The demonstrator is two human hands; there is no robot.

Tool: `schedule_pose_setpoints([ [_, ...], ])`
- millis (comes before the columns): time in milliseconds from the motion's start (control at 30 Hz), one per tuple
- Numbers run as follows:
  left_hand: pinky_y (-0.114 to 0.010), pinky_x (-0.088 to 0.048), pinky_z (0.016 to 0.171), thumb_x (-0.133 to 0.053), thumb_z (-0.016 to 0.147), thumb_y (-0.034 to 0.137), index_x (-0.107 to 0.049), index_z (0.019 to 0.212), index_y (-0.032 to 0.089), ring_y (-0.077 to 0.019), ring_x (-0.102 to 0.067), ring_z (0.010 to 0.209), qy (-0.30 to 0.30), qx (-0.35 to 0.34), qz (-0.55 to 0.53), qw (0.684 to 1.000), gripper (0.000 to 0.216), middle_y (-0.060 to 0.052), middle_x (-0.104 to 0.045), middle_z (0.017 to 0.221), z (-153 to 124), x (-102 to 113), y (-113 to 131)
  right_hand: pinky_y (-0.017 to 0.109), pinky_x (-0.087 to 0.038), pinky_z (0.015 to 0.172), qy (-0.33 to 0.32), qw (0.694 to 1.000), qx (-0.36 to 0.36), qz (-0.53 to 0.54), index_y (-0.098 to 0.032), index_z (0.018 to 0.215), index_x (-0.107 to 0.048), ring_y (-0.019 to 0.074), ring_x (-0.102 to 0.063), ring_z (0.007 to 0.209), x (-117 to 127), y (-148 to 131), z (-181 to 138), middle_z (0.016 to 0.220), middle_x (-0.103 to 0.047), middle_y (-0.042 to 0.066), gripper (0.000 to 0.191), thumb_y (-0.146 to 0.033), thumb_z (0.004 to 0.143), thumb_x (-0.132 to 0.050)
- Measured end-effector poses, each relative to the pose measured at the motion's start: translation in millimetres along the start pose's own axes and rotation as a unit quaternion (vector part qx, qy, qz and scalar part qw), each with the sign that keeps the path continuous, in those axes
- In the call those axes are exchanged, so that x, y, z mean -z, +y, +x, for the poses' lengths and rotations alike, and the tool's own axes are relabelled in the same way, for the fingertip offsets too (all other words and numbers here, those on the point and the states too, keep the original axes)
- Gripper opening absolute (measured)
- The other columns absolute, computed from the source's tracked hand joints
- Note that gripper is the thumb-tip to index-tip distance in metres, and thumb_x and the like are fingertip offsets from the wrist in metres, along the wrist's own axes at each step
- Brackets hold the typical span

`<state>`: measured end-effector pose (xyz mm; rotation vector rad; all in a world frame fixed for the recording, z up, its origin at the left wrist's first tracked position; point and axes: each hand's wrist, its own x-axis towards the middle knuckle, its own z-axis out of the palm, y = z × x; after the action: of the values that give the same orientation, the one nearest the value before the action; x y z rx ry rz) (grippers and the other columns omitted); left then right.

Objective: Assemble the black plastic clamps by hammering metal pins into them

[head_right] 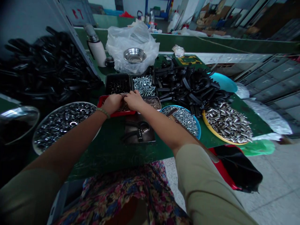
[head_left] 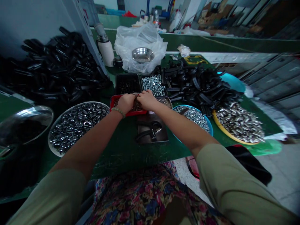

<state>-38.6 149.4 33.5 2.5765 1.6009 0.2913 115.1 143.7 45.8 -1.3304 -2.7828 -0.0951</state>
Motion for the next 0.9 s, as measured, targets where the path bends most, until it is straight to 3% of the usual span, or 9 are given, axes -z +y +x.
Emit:
schedule_pose_setpoints([
  [133, -0.034, -0.043, 0.078, -0.044, 0.090, 0.018, -0.061, 0.115, 0.014, -0.0249, -0.062, 0.092, 0.046, -0.003, -0.046, 0.998, 0.030, -0.013, -0.068, 0.101, -5.7, -6.2, -1.6, 0.040, -0.034, 0.089, 0.052, 0.990, -0.057, 0.120, -0.013, 0.108, -0.060, 0.0246, -0.057, 0.093, 5.8, 3.7, -20.4, 0.099, -0.068, 0.012, 0.024, -0.019, 0.089, -0.046],
  [300, -0.036, -0.045, 0.084, -0.048, 0.090, 0.022, -0.060, 0.116, 0.019, -0.0248, -0.063, 0.096, 0.104, 0.050, -0.220, 0.969, 0.029, -0.010, -0.068, 0.101, -11.2, 3.6, -1.1, 0.032, -0.043, 0.084, 0.073, 0.939, -0.116, 0.315, -0.017, 0.094, -0.065, 0.0182, -0.059, 0.092, 9.1, 6.2, -107.1, 0.097, -0.067, 0.007, 0.017, -0.017, 0.089, -0.050],
  [400, -0.035, -0.047, 0.087, -0.056, 0.085, 0.020, -0.056, 0.120, 0.020, -0.0218, -0.063, 0.095, 0.108, 0.071, -0.338, 0.932, 0.035, -0.008, -0.068, 0.101, -24.6, 8.1, 15.4, 0.032, -0.046, 0.080, 0.033, 0.899, -0.178, 0.398, -0.018, 0.094, -0.067, 0.0167, -0.062, 0.087, -0.7, 4.8, -162.3, 0.091, -0.068, 0.005, 0.017, -0.015, 0.087, -0.053],
  [500, -0.032, -0.051, 0.081, -0.062, 0.079, 0.018, -0.048, 0.126, 0.020, -0.0178, -0.064, 0.086, 0.094, 0.083, -0.426, 0.896, 0.049, -0.005, -0.067, 0.098, -50.2, 9.0, 44.8, 0.029, -0.047, 0.070, 0.012, 0.866, -0.246, 0.435, -0.017, 0.091, -0.065, 0.0154, -0.063, 0.073, -13.1, 1.6, -187.8, 0.079, -0.068, 0.001, 0.010, -0.019, 0.086, -0.057],
  [567, -0.032, -0.053, 0.079, -0.064, 0.078, 0.020, -0.049, 0.124, 0.019, -0.0169, -0.064, 0.082, 0.065, 0.087, -0.459, 0.882, 0.048, -0.004, -0.067, 0.093, -69.4, 7.8, 63.9, 0.028, -0.046, 0.068, 0.002, 0.875, -0.261, 0.409, -0.017, 0.089, -0.065, 0.0155, -0.063, 0.072, -16.7, -0.8, -188.9, 0.077, -0.067, 0.001, 0.009, -0.021, 0.087, -0.057],
  [700, -0.033, -0.051, 0.088, -0.060, 0.083, 0.024, -0.051, 0.122, 0.017, -0.0182, -0.066, 0.086, 0.009, 0.082, -0.473, 0.877, 0.041, -0.003, -0.069, 0.087, -96.4, 1.0, 85.9, 0.030, -0.044, 0.075, -0.028, 0.936, -0.235, 0.259, -0.015, 0.090, -0.064, 0.0193, -0.063, 0.083, -10.0, -10.9, -178.7, 0.087, -0.069, 0.007, 0.012, -0.021, 0.092, -0.054],
  [800, -0.034, -0.048, 0.096, -0.053, 0.088, 0.020, -0.039, 0.135, 0.018, -0.0179, -0.066, 0.096, -0.004, 0.054, -0.467, 0.882, 0.050, -0.004, -0.070, 0.096, -102.9, -8.7, 90.6, 0.033, -0.043, 0.078, -0.051, 0.978, -0.177, 0.100, -0.012, 0.091, -0.064, 0.0238, -0.060, 0.088, -4.3, -24.0, -174.2, 0.090, -0.067, 0.012, 0.015, -0.017, 0.093, -0.050],
  [900, -0.033, -0.048, 0.097, -0.051, 0.088, 0.015, -0.039, 0.137, 0.018, -0.0181, -0.065, 0.099, -0.007, 0.034, -0.435, 0.900, 0.050, -0.005, -0.070, 0.100, -102.1, -22.2, 92.9, 0.034, -0.042, 0.076, -0.056, 0.992, -0.111, 0.005, -0.012, 0.091, -0.064, 0.0252, -0.058, 0.087, -6.3, -32.0, -176.5, 0.088, -0.066, 0.012, 0.017, -0.011, 0.092, -0.047],
])
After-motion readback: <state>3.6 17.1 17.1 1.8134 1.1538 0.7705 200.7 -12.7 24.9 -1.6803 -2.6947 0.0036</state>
